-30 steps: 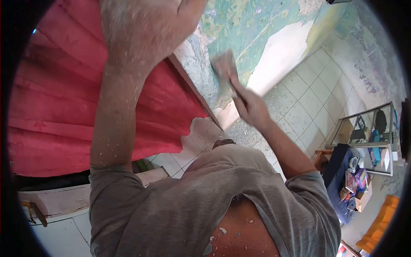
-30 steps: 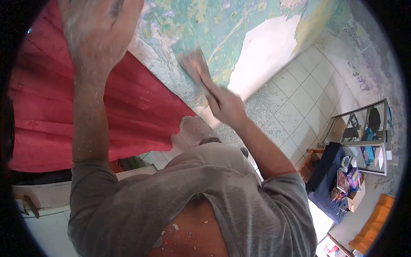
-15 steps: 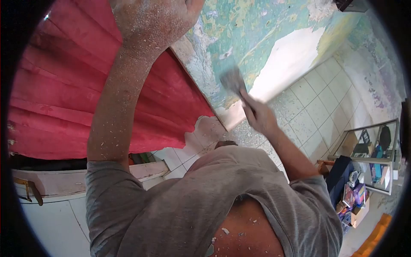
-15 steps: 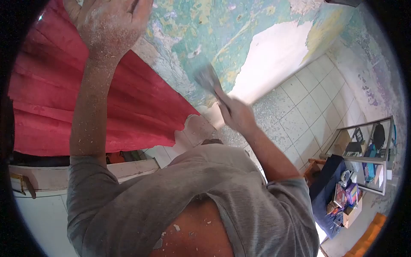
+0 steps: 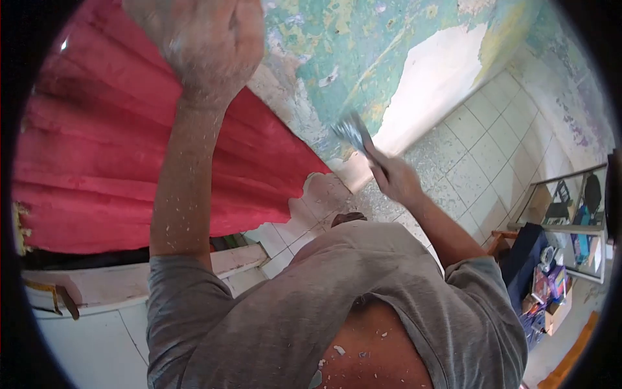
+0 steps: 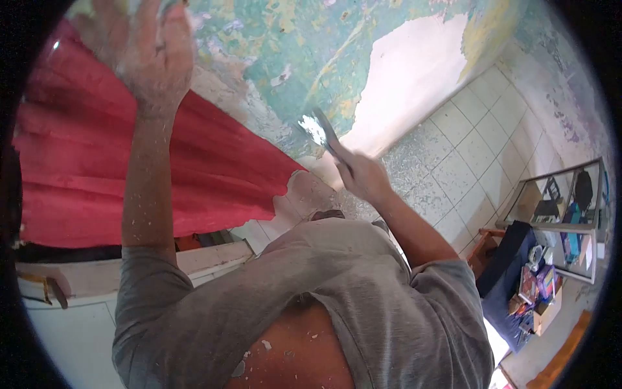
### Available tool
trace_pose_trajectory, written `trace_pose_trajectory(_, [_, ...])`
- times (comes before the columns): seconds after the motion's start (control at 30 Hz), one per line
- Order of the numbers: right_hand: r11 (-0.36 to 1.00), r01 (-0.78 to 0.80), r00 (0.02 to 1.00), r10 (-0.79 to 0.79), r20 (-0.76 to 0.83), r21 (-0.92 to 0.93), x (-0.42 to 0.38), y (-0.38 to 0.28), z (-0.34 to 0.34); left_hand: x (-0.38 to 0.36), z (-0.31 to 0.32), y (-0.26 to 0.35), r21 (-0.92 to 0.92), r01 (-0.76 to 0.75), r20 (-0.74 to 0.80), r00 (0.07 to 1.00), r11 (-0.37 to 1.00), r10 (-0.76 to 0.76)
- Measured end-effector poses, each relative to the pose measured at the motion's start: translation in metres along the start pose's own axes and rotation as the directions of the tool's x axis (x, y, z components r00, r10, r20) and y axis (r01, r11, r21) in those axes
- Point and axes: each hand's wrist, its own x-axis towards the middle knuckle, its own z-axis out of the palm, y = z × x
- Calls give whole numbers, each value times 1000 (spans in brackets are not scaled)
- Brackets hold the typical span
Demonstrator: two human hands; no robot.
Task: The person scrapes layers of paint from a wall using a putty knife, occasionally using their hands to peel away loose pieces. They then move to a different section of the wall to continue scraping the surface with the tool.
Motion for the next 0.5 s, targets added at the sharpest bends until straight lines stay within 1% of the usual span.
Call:
trace_pose_trajectory(0.03, [990, -122, 993, 122, 1, 65, -26, 45, 31, -7, -1, 0, -23, -4, -3, 1000, 1000, 4])
trace_pose_trajectory(0.07, [958, -252, 967, 253, 13, 135, -50, 78, 60, -17, -2, 1, -84, 154, 29, 988, 985, -152])
trace_pose_trajectory(0.1, [947, -285, 958, 288, 2, 149, -60, 76, 62, -23, 0, 5, -143, 308, 73, 951, 941, -300])
trace_pose_trajectory(0.13, [916, -328, 935, 349, -59, 231, -64, 68, 54, -23, 4, 10, -173, 305, 73, 952, 937, -296])
trace_pose_trajectory(0.17, [878, -359, 906, 410, -109, 315, -68, 58, 47, -23, 5, 15, -325, 341, 50, 938, 882, -344])
trace_pose_trajectory(0.2, [863, -383, 892, 438, -111, 329, -65, 37, 36, -25, 3, 19, -472, 366, 45, 919, 802, -392])
trace_pose_trajectory(0.23, [840, -400, 874, 470, -123, 367, -49, 12, 20, -32, 1, 14, -501, 360, 56, 921, 787, -386])
trace_pose_trajectory(0.3, [803, -426, 838, 524, -152, 418, -20, -8, 18, -45, -1, -4, -330, 249, 97, 968, 910, -230])
trace_pose_trajectory(0.33, [734, -417, 820, 559, -127, 535, -6, -11, 22, -51, 1, -3, -359, 236, 91, 972, 903, -218])
trace_pose_trajectory(0.37, [650, -401, 803, 589, -94, 646, 3, -15, 30, -58, 2, 0, -361, 288, 116, 958, 887, -263])
trace_pose_trajectory(0.4, [631, -410, 786, 611, -97, 658, 5, -16, 48, -68, 2, 5, -359, 343, 150, 939, 868, -310])
trace_pose_trajectory(0.43, [672, -324, 793, 576, -196, 666, 5, -14, 73, -77, 2, 13, -427, 348, 174, 937, 834, -302])
trace_pose_trajectory(0.47, [712, -236, 789, 537, -297, 661, 2, -12, 95, -88, 4, 19, -452, 345, 181, 939, 823, -293])
trace_pose_trajectory(0.5, [789, -212, 818, 466, -337, 577, -15, -20, 120, -99, 7, 25, -474, 337, 182, 941, 814, -284])
